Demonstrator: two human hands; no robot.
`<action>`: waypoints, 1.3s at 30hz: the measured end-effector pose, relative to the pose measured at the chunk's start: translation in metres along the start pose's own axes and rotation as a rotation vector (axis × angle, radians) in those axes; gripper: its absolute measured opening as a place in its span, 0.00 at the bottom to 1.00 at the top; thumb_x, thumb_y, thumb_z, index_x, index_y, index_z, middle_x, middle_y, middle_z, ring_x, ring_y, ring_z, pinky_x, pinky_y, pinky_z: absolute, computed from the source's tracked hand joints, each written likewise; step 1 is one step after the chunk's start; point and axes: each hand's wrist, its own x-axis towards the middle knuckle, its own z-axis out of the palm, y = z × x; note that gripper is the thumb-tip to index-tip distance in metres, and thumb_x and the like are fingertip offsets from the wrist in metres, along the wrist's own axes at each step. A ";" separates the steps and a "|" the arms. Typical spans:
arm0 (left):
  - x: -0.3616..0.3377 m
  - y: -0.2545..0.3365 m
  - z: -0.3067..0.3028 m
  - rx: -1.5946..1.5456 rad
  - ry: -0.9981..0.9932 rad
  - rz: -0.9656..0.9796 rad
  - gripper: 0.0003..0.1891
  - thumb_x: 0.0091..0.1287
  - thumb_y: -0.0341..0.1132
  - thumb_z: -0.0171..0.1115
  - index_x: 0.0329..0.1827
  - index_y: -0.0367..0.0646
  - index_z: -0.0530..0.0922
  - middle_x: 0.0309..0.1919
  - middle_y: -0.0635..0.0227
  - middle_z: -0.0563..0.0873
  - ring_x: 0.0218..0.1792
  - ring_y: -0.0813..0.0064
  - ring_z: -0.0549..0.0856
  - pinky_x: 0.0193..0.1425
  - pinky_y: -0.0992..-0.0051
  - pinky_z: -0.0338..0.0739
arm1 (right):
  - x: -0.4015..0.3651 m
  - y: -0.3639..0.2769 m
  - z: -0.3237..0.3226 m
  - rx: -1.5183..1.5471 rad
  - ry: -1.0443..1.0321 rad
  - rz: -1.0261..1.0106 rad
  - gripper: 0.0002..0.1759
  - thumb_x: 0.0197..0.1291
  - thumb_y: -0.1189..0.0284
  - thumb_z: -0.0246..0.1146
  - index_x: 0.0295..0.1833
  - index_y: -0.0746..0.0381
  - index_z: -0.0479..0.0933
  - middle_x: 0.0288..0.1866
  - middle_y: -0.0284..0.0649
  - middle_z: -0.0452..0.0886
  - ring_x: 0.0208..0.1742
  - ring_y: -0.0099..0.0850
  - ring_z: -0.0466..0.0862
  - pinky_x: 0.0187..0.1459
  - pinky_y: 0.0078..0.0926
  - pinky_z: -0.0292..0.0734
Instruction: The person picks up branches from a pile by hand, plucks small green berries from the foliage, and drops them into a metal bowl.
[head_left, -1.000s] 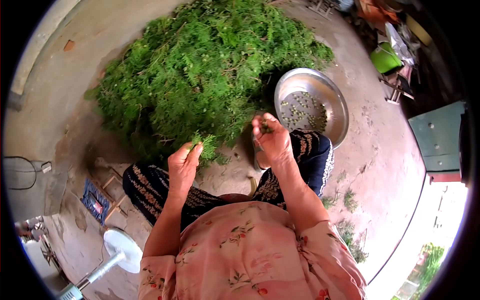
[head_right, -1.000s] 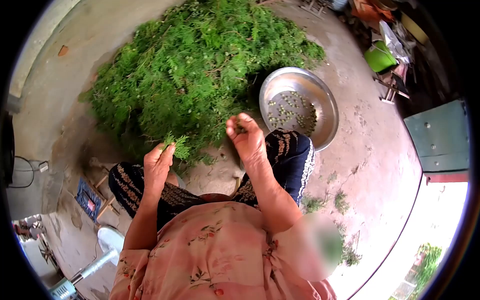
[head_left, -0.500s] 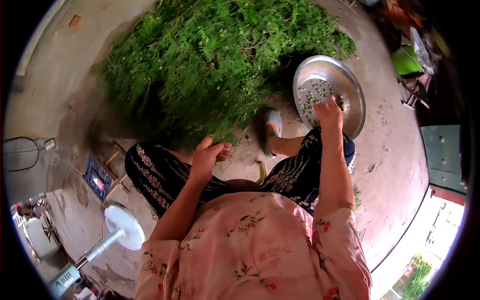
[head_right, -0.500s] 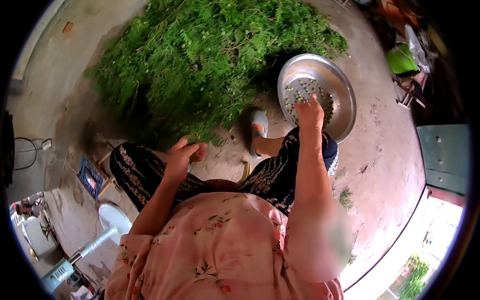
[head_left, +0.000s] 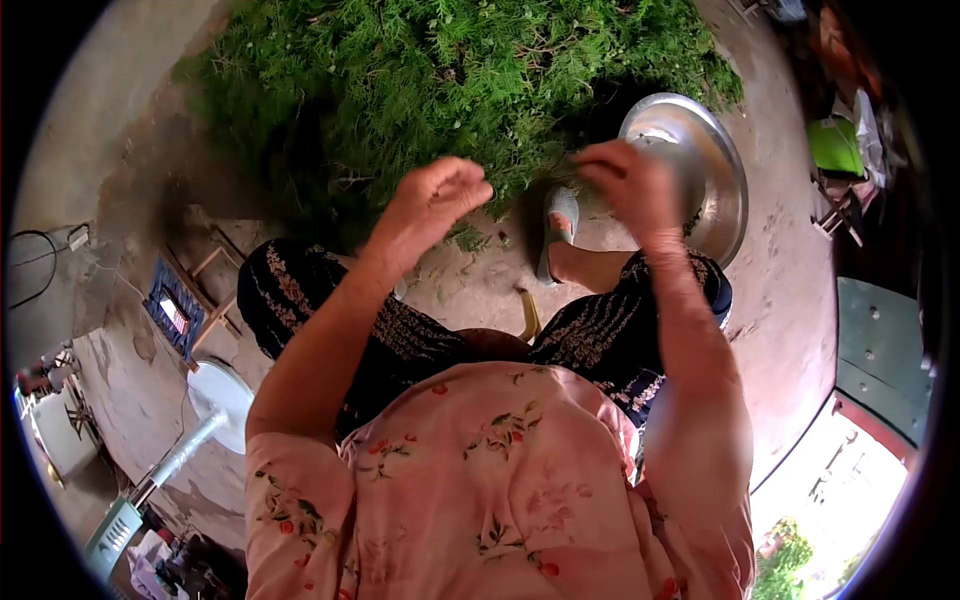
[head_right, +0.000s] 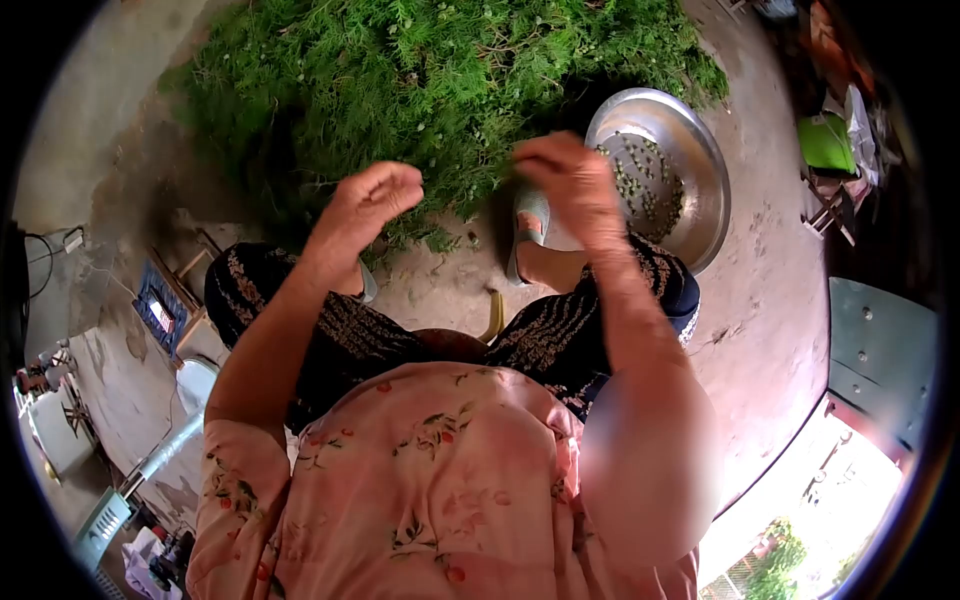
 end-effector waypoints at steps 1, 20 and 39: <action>0.003 0.007 -0.007 0.075 0.036 0.083 0.14 0.63 0.38 0.59 0.46 0.39 0.77 0.40 0.65 0.83 0.42 0.73 0.82 0.47 0.74 0.76 | -0.002 0.023 -0.021 -0.149 0.151 -0.209 0.08 0.50 0.78 0.64 0.38 0.61 0.80 0.34 0.36 0.81 0.34 0.25 0.80 0.35 0.20 0.75; 0.059 0.023 -0.121 -0.378 0.344 0.040 0.15 0.65 0.37 0.57 0.50 0.36 0.75 0.42 0.61 0.82 0.42 0.72 0.82 0.49 0.74 0.74 | 0.047 0.082 0.000 -0.123 -0.113 0.405 0.12 0.57 0.69 0.60 0.46 0.60 0.79 0.37 0.35 0.83 0.32 0.21 0.79 0.31 0.21 0.74; 0.048 0.031 -0.148 -0.517 0.630 0.017 0.14 0.67 0.35 0.54 0.50 0.34 0.74 0.40 0.59 0.82 0.36 0.74 0.81 0.47 0.75 0.76 | -0.036 0.269 0.343 0.218 -0.091 1.287 0.14 0.59 0.66 0.55 0.34 0.69 0.72 0.18 0.50 0.79 0.12 0.35 0.79 0.11 0.30 0.74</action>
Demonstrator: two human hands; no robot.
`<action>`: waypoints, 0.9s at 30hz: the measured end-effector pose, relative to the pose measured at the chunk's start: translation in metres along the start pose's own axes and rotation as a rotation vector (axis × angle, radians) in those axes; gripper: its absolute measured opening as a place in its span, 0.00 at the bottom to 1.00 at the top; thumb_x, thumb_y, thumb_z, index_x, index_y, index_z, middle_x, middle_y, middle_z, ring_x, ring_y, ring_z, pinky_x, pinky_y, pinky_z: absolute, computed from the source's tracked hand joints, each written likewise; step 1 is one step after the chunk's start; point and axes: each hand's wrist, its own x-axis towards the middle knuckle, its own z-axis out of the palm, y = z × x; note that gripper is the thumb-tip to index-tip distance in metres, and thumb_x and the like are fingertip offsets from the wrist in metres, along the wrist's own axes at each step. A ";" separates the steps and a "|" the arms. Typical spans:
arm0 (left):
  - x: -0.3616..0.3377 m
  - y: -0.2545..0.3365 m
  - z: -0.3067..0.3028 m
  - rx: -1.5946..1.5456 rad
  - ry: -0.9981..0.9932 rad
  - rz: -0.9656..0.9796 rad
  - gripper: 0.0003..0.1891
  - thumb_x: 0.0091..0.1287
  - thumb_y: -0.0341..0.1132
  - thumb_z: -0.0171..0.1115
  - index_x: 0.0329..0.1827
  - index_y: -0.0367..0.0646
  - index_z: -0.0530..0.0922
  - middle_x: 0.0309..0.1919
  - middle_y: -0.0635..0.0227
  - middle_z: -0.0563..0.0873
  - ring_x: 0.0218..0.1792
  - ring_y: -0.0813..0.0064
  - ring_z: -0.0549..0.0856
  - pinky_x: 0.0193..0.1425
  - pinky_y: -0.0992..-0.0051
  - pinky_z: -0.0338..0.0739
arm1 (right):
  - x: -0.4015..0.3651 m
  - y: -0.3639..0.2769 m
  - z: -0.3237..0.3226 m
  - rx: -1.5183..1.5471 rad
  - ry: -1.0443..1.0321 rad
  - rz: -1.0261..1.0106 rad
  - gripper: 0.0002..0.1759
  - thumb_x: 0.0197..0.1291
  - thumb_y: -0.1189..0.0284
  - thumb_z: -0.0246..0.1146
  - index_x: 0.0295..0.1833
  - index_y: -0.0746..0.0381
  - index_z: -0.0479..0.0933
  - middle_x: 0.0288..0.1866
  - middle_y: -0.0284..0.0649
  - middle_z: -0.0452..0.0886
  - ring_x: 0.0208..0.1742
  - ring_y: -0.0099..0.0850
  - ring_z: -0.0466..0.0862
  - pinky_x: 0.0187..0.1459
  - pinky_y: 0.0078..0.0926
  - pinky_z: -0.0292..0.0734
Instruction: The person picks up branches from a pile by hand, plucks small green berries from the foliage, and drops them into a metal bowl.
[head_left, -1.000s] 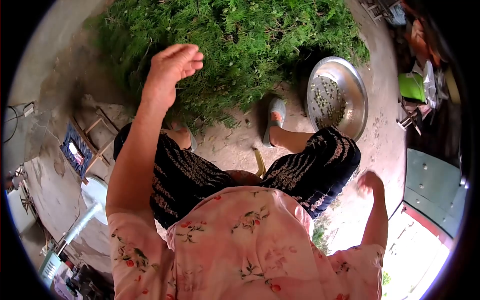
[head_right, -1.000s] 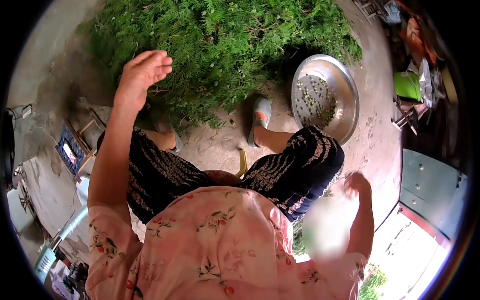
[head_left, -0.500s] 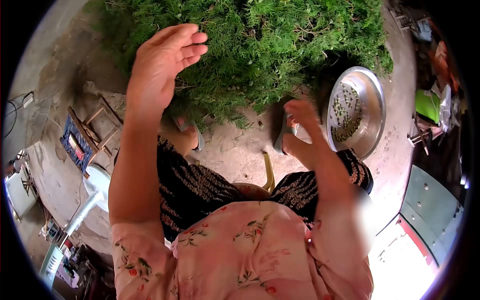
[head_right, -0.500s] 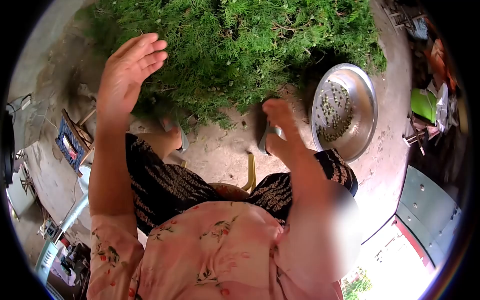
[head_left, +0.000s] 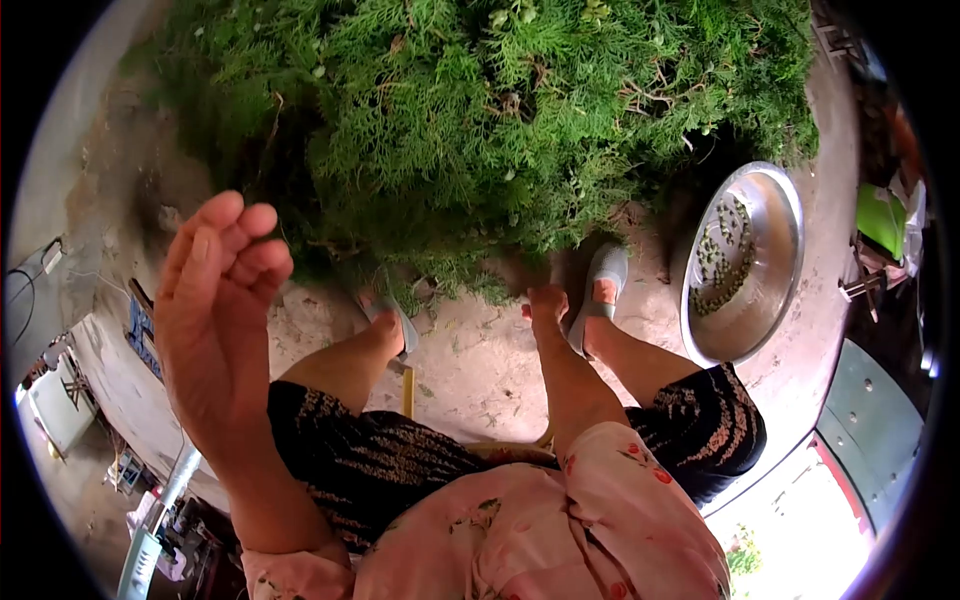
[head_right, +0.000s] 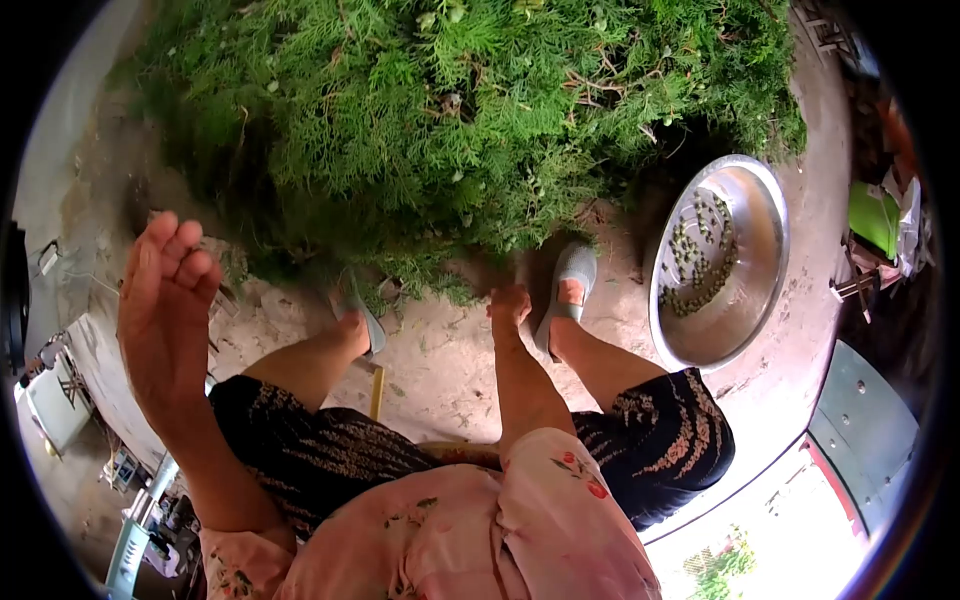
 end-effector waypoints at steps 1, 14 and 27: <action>0.001 0.001 0.002 0.001 -0.012 -0.012 0.14 0.67 0.34 0.54 0.50 0.34 0.74 0.40 0.58 0.82 0.36 0.74 0.82 0.46 0.75 0.76 | 0.018 -0.002 -0.001 -0.310 -0.206 0.055 0.15 0.60 0.67 0.52 0.31 0.69 0.72 0.14 0.50 0.77 0.09 0.35 0.76 0.09 0.32 0.73; -0.003 -0.008 0.020 -0.024 -0.068 -0.045 0.11 0.66 0.31 0.54 0.48 0.36 0.75 0.39 0.60 0.83 0.35 0.75 0.82 0.44 0.76 0.77 | -0.034 -0.128 -0.203 0.329 0.927 -0.750 0.08 0.50 0.77 0.58 0.39 0.64 0.73 0.27 0.40 0.76 0.20 0.25 0.76 0.17 0.20 0.73; -0.002 -0.016 0.031 0.114 -0.083 -0.085 0.12 0.66 0.32 0.54 0.49 0.35 0.74 0.38 0.61 0.82 0.36 0.75 0.81 0.45 0.76 0.75 | 0.043 -0.204 -0.220 0.801 0.118 -0.371 0.23 0.60 0.76 0.54 0.62 0.59 0.63 0.49 0.41 0.73 0.30 0.35 0.81 0.25 0.28 0.80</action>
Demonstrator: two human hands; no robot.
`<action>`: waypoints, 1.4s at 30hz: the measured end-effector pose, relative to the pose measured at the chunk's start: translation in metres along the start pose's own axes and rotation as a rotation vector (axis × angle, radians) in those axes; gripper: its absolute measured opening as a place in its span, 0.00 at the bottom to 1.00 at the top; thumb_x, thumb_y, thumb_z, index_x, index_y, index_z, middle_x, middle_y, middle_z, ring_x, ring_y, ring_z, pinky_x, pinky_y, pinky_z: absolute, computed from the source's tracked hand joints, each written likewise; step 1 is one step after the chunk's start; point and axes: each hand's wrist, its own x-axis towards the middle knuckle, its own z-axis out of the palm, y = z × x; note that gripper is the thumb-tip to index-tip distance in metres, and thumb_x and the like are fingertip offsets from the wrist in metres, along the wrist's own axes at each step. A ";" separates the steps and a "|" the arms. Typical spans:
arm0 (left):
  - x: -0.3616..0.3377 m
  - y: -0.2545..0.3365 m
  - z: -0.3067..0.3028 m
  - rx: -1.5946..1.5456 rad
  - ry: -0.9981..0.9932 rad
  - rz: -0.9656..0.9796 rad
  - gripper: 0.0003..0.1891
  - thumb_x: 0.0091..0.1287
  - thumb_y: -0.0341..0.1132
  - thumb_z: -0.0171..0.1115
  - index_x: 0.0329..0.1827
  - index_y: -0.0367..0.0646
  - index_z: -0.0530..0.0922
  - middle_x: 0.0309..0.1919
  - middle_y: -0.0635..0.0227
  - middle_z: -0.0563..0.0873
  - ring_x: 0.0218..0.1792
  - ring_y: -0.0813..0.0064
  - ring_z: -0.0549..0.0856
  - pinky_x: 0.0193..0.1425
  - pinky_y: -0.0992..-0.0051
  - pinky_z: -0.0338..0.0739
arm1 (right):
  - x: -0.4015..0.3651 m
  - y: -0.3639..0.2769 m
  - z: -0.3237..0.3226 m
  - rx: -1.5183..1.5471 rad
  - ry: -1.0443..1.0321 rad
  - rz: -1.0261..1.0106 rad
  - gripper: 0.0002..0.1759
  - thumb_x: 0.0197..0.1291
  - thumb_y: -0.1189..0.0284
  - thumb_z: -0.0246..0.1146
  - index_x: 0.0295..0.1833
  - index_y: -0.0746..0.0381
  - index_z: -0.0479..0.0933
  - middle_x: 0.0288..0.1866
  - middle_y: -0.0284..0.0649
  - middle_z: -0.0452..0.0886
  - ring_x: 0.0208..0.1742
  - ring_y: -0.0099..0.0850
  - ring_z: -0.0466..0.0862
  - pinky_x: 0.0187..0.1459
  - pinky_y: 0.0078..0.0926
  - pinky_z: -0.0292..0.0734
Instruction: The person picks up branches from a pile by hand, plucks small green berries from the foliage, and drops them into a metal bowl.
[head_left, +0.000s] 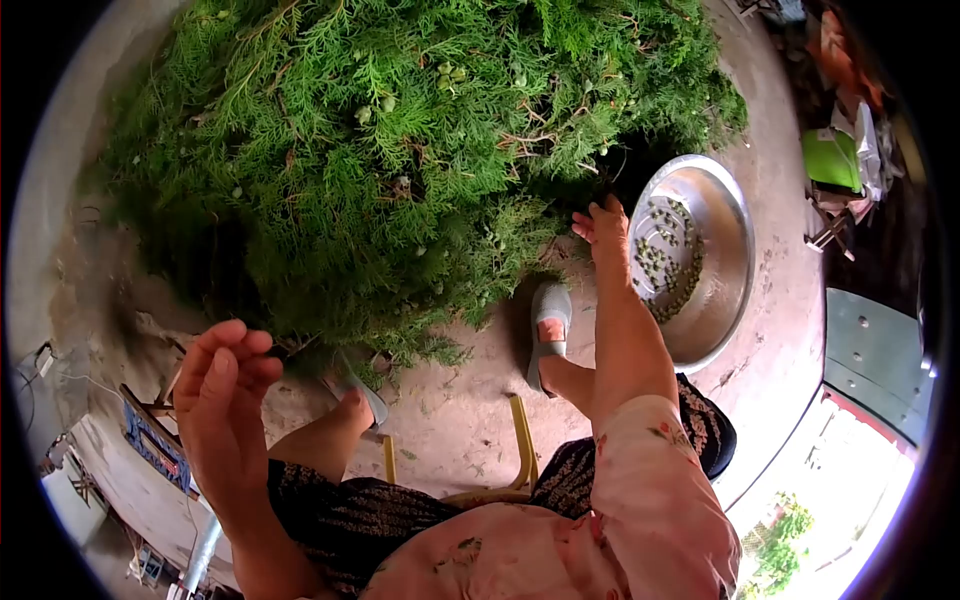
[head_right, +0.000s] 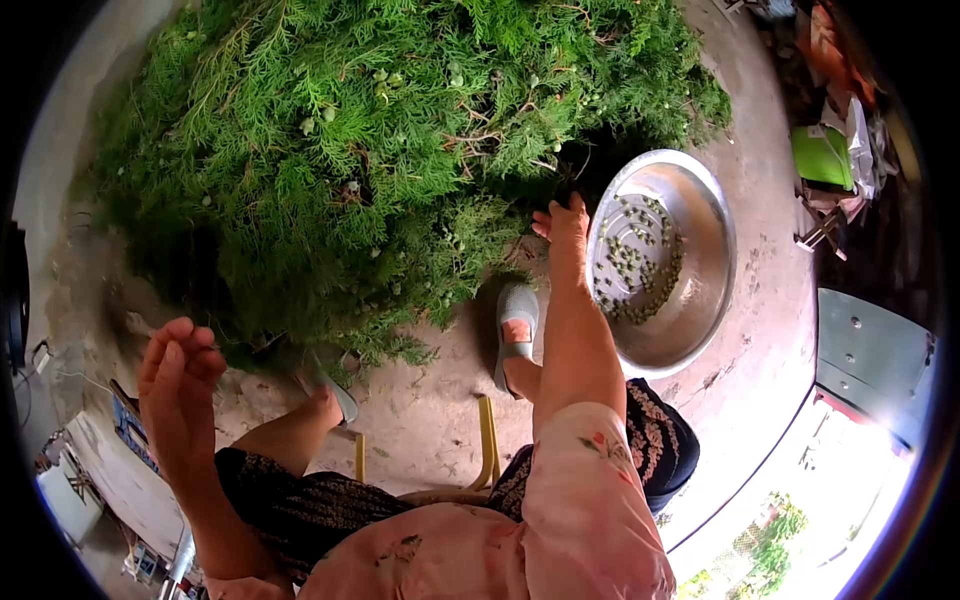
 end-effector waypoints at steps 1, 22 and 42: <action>0.001 -0.001 0.002 0.005 0.005 0.004 0.13 0.65 0.32 0.54 0.48 0.34 0.74 0.38 0.60 0.82 0.35 0.75 0.82 0.45 0.76 0.75 | 0.006 0.000 0.002 0.009 -0.078 0.039 0.24 0.60 0.76 0.54 0.63 0.57 0.61 0.51 0.40 0.73 0.30 0.35 0.81 0.26 0.30 0.80; -0.023 -0.038 0.025 -0.013 -0.256 -0.214 0.19 0.66 0.45 0.55 0.47 0.36 0.76 0.41 0.60 0.82 0.40 0.72 0.81 0.48 0.72 0.76 | -0.231 -0.058 0.069 0.465 -0.641 -0.095 0.14 0.62 0.63 0.57 0.41 0.65 0.75 0.32 0.37 0.76 0.32 0.30 0.78 0.36 0.30 0.77; -0.118 -0.043 0.001 -0.616 -0.472 -0.139 0.22 0.66 0.43 0.53 0.56 0.36 0.70 0.48 0.58 0.80 0.50 0.63 0.78 0.59 0.62 0.68 | -0.426 -0.078 0.019 -0.569 -0.911 -1.537 0.20 0.36 0.87 0.59 0.41 0.66 0.78 0.41 0.45 0.78 0.44 0.43 0.77 0.46 0.34 0.75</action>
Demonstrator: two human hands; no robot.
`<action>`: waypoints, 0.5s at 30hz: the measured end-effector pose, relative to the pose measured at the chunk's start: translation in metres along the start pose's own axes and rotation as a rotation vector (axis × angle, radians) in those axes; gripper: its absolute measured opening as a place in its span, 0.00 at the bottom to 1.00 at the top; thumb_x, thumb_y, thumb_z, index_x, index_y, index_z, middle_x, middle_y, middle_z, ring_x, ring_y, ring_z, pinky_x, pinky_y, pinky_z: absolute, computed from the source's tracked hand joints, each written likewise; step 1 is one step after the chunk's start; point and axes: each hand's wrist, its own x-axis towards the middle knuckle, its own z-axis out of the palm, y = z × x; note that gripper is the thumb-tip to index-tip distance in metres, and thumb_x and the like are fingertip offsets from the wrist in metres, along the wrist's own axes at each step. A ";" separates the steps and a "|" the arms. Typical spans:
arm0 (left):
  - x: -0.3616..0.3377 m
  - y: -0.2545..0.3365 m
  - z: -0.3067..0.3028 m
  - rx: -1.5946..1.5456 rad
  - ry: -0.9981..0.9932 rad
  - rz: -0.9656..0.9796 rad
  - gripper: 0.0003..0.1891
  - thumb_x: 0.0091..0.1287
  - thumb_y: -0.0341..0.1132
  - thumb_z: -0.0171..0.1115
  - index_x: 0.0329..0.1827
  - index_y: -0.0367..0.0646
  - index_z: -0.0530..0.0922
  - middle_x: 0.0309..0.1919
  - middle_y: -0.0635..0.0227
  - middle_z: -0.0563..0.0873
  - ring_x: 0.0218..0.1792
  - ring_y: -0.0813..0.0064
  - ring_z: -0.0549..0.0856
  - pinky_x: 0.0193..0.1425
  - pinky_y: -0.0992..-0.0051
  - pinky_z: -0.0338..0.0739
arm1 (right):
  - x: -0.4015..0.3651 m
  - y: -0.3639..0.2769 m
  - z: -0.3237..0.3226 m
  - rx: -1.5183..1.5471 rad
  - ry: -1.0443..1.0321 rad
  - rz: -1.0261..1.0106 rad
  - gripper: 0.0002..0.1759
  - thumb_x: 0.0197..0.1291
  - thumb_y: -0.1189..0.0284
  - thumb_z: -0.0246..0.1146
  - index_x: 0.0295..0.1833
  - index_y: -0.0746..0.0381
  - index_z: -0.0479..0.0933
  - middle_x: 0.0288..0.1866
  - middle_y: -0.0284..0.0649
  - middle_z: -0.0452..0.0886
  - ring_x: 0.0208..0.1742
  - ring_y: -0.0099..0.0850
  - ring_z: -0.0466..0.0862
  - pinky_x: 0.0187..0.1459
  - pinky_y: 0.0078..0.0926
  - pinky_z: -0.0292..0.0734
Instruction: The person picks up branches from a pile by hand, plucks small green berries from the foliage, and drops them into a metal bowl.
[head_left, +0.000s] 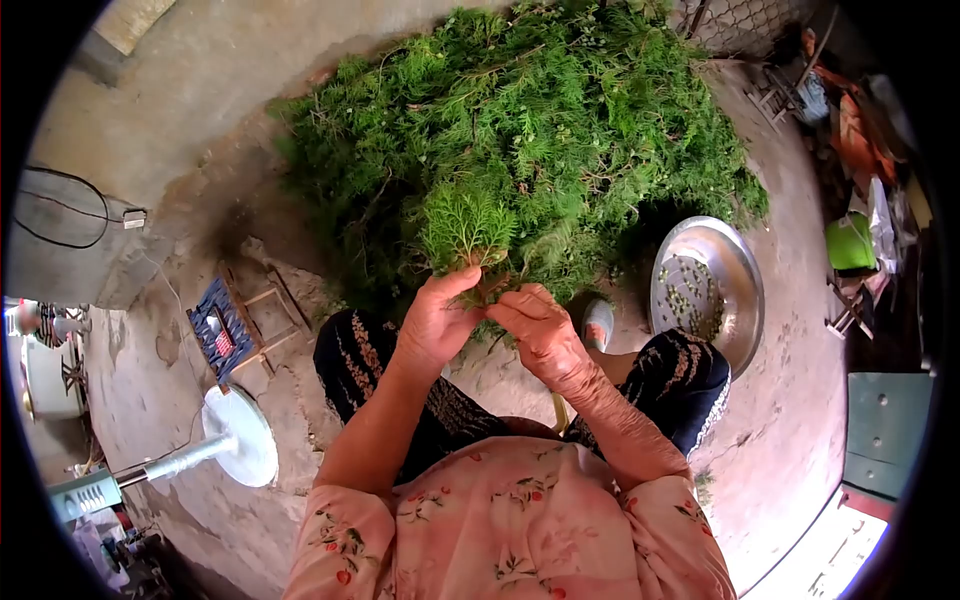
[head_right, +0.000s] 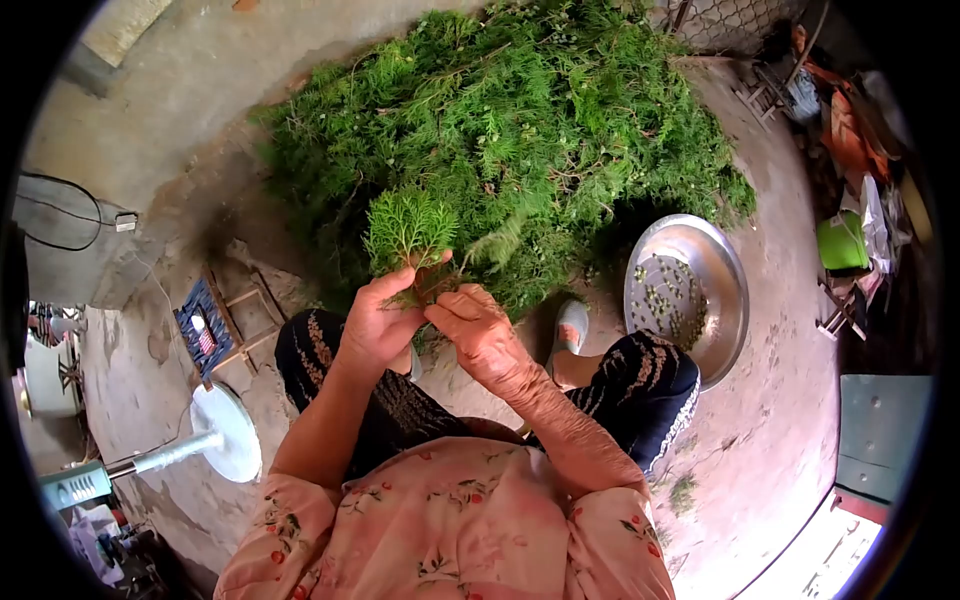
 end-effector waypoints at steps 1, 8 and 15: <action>-0.007 -0.001 0.000 0.055 0.061 -0.022 0.18 0.66 0.40 0.54 0.53 0.37 0.72 0.46 0.60 0.80 0.48 0.65 0.79 0.56 0.64 0.71 | -0.001 -0.006 -0.003 -0.003 0.004 -0.004 0.20 0.36 0.87 0.59 0.41 0.66 0.78 0.41 0.45 0.78 0.44 0.43 0.77 0.46 0.34 0.75; -0.030 -0.015 0.015 0.076 0.180 0.036 0.14 0.66 0.40 0.56 0.44 0.37 0.75 0.38 0.64 0.82 0.37 0.71 0.81 0.44 0.72 0.76 | -0.009 -0.039 -0.023 -0.186 -0.114 -0.144 0.22 0.33 0.80 0.59 0.42 0.69 0.76 0.42 0.44 0.76 0.50 0.42 0.74 0.52 0.35 0.72; -0.042 -0.015 0.029 0.237 0.248 0.113 0.13 0.62 0.39 0.61 0.41 0.38 0.75 0.31 0.64 0.82 0.28 0.73 0.81 0.30 0.74 0.75 | -0.023 -0.056 -0.029 -0.193 -0.237 -0.260 0.20 0.31 0.77 0.58 0.38 0.70 0.75 0.40 0.43 0.74 0.53 0.41 0.73 0.54 0.35 0.70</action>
